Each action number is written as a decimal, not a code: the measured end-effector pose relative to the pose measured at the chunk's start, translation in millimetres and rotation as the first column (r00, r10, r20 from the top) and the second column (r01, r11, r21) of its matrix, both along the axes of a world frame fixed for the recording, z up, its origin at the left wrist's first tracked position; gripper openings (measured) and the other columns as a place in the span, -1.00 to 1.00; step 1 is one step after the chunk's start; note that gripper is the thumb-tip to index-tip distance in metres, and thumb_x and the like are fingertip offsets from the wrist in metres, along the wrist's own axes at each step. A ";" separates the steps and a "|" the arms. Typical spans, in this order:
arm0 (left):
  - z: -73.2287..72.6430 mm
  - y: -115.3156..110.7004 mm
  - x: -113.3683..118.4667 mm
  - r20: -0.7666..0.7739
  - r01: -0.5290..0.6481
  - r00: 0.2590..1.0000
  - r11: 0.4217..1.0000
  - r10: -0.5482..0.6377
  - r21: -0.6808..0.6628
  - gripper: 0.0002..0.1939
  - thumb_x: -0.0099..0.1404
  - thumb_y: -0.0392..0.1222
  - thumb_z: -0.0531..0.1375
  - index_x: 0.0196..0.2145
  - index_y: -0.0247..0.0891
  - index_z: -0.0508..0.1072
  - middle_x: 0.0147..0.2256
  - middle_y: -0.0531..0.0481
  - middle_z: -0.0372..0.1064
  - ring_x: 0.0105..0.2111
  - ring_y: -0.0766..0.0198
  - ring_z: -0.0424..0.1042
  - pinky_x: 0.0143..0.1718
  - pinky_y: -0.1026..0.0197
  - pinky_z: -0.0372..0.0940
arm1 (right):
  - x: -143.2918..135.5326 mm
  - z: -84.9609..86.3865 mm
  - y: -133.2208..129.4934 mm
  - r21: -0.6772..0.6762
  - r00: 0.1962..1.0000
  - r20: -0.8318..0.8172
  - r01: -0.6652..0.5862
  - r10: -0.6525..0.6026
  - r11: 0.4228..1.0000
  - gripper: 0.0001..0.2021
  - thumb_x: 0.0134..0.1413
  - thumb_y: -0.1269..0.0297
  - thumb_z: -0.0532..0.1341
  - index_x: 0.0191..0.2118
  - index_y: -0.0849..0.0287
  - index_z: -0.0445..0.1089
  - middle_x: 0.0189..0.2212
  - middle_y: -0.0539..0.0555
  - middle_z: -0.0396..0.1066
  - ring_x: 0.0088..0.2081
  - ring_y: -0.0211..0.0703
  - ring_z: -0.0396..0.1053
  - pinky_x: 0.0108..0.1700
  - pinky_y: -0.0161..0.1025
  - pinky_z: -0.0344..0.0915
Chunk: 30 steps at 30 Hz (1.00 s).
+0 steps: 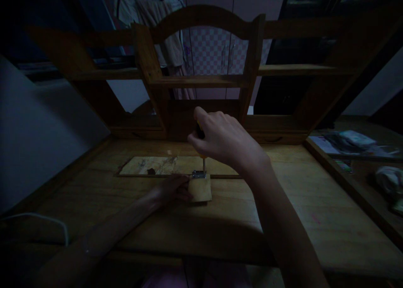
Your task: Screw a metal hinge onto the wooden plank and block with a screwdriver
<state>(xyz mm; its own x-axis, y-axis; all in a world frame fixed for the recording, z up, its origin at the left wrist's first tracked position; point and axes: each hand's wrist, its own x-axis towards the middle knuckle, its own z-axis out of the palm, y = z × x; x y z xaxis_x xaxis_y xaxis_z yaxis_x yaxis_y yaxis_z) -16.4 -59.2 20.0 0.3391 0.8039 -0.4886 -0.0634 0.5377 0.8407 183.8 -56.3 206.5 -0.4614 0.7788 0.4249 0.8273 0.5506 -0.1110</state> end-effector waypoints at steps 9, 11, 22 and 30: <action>-3.4 2.6 0.4 -0.003 0.009 1.000 1.000 -0.009 -0.011 -0.78 0.36 -0.12 0.20 -0.23 -0.39 0.39 -0.50 -0.03 0.43 -0.53 0.22 0.56 -0.43 0.29 0.47 | 0.2 -0.8 0.0 0.008 1.000 0.011 0.008 -0.008 1.000 -0.65 0.19 0.19 0.10 0.05 0.21 0.31 -0.27 0.13 0.45 -0.31 -0.11 0.37 -0.23 -0.21 0.19; -4.7 3.3 -0.1 -0.005 0.008 1.000 1.000 -0.008 -0.018 -0.77 0.36 -0.12 0.20 -0.22 -0.39 0.40 -0.47 -0.05 0.45 -0.53 0.22 0.56 -0.42 0.28 0.47 | 0.5 -0.8 0.0 0.005 1.000 0.009 0.011 -0.011 1.000 -0.64 0.19 0.19 0.10 0.05 0.21 0.31 -0.26 0.14 0.45 -0.29 -0.10 0.38 -0.21 -0.21 0.19; -6.0 7.6 -2.6 0.029 0.027 0.999 0.996 -0.024 -0.091 -0.81 0.36 -0.15 0.11 -0.23 -0.36 0.39 -0.40 -0.11 0.50 -0.51 0.17 0.57 -0.40 0.18 0.48 | 0.1 -0.6 0.7 0.026 0.999 0.029 0.015 -0.016 1.000 -0.67 0.21 0.20 0.09 0.03 0.21 0.31 -0.31 0.11 0.45 -0.32 -0.10 0.38 -0.24 -0.20 0.19; 4.8 6.7 -1.7 0.043 -0.036 0.998 0.984 0.044 -0.174 -0.77 0.34 -0.08 0.13 -0.33 -0.33 0.33 -0.54 0.05 0.34 -0.53 0.10 0.56 -0.38 0.13 0.47 | 0.2 -1.2 1.2 0.033 0.999 0.036 0.026 -0.028 0.999 -0.66 0.21 0.19 0.09 0.04 0.21 0.31 -0.32 0.12 0.44 -0.32 -0.10 0.38 -0.23 -0.20 0.19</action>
